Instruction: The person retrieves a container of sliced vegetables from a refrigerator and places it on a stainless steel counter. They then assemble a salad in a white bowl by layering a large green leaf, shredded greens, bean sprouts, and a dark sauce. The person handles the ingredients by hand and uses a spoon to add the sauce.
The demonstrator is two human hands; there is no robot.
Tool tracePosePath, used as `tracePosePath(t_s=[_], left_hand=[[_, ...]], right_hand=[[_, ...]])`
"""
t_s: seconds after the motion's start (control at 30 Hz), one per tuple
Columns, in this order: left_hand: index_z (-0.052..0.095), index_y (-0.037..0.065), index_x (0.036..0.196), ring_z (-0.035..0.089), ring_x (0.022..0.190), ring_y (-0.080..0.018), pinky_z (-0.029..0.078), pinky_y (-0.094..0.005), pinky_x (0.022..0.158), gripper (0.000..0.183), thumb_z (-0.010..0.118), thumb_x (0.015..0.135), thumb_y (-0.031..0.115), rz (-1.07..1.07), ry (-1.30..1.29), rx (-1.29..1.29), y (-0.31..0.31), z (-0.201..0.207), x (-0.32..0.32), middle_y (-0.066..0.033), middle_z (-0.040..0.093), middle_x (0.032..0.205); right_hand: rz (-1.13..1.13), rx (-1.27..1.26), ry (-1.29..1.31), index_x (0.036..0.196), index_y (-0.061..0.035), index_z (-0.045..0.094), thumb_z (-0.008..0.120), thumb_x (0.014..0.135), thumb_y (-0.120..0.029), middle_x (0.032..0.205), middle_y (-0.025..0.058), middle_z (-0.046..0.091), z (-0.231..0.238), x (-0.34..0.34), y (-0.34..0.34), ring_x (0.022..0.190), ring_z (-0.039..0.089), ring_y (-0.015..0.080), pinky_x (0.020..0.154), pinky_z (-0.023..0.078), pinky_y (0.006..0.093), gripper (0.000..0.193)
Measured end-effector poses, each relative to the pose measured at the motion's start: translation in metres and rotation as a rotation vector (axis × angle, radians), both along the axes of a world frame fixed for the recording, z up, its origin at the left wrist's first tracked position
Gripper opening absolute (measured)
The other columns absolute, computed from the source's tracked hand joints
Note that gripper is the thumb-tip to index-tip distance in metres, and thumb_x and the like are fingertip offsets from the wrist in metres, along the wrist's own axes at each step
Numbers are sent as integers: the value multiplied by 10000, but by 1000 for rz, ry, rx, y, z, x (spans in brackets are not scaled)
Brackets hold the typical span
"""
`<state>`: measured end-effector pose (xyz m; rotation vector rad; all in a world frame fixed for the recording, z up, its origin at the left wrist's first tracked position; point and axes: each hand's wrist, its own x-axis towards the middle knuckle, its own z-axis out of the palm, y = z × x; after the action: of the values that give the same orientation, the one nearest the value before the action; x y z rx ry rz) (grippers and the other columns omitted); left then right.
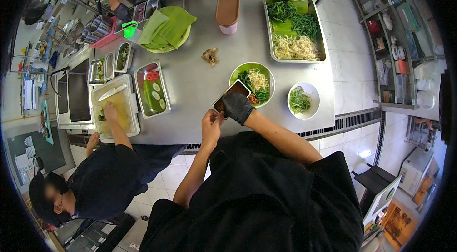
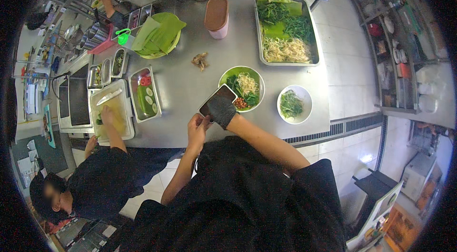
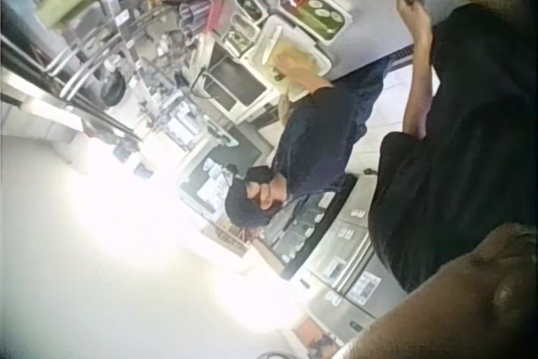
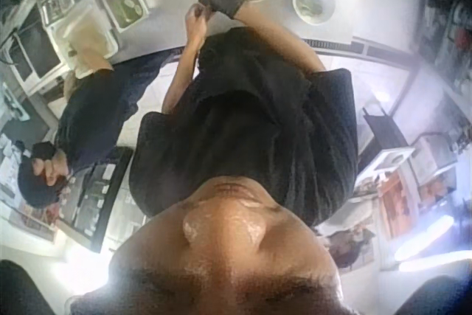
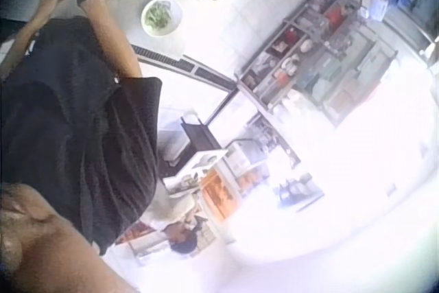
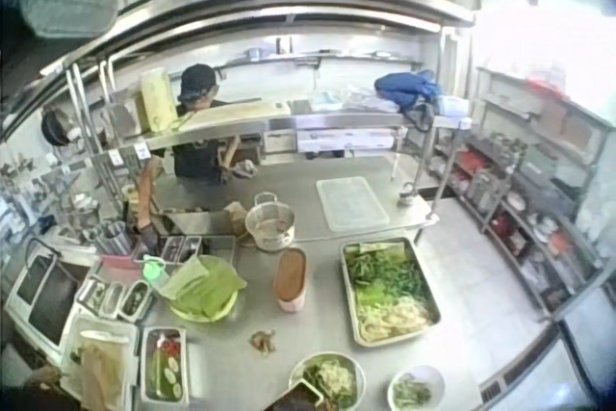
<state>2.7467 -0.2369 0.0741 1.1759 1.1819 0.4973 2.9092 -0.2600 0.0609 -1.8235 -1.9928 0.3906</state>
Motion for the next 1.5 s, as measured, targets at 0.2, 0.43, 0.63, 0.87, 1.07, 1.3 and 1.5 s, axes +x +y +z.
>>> tracePosePath(t_s=[0.2, 0.43, 0.63, 0.87, 1.07, 1.3, 1.5], left_hand=[[531, 44, 790, 528, 677, -90, 481, -268, 661, 254, 649, 971, 179, 51, -17, -112, -23, 5, -22, -9, 538, 716], [518, 35, 808, 536, 686, -96, 578, -305, 755, 250, 624, 995, 164, 114, -11, -147, -30, -2, -39, -23, 559, 750], [502, 48, 780, 538, 701, -90, 573, -303, 753, 278, 639, 989, 170, 94, 1, -143, -29, -13, -46, -20, 543, 740], [508, 43, 796, 560, 758, -108, 572, -321, 800, 270, 645, 985, 179, 151, -70, -221, -22, -8, -31, -27, 557, 796], [513, 49, 795, 562, 782, -101, 566, -309, 817, 272, 656, 980, 188, 176, -75, -228, -23, -22, -33, -15, 570, 814], [516, 78, 806, 563, 799, -81, 557, -317, 837, 230, 637, 987, 148, 270, -130, -252, -19, -21, -49, 10, 555, 822], [521, 62, 826, 574, 832, -87, 560, -333, 879, 209, 626, 991, 134, 305, -179, -232, -13, -24, -60, -1, 569, 846]], right_hand=[[-29, -150, 115, 842, -19, 669, 723, 686, -232, 835, 180, 672, -19, -32, -10, 817, 686, 367, 702, 556, 459, 270], [97, -154, 133, 864, -27, 701, 716, 700, -205, 847, 183, 706, -16, -46, -8, 828, 706, 360, 714, 563, 465, 243], [86, -73, 160, 872, -25, 709, 722, 702, -207, 824, 196, 696, -28, -38, -8, 802, 699, 374, 699, 568, 458, 249], [-6, -215, 470, 963, -38, 746, 724, 755, -236, 913, 175, 723, 9, 3, 4, 817, 688, 362, 767, 555, 438, 288], [-155, -321, 708, 965, -47, 761, 770, 775, -257, 907, 145, 744, 6, 55, -6, 812, 711, 283, 801, 554, 374, 283], [-130, -277, 238, 960, -53, 749, 752, 797, -236, 876, 187, 715, -25, 95, -13, 758, 692, 317, 698, 548, 400, 245], [-163, -135, 114, 991, -89, 728, 676, 846, -188, 917, 195, 666, -74, 67, -28, 830, 658, 382, 739, 543, 464, 182]])
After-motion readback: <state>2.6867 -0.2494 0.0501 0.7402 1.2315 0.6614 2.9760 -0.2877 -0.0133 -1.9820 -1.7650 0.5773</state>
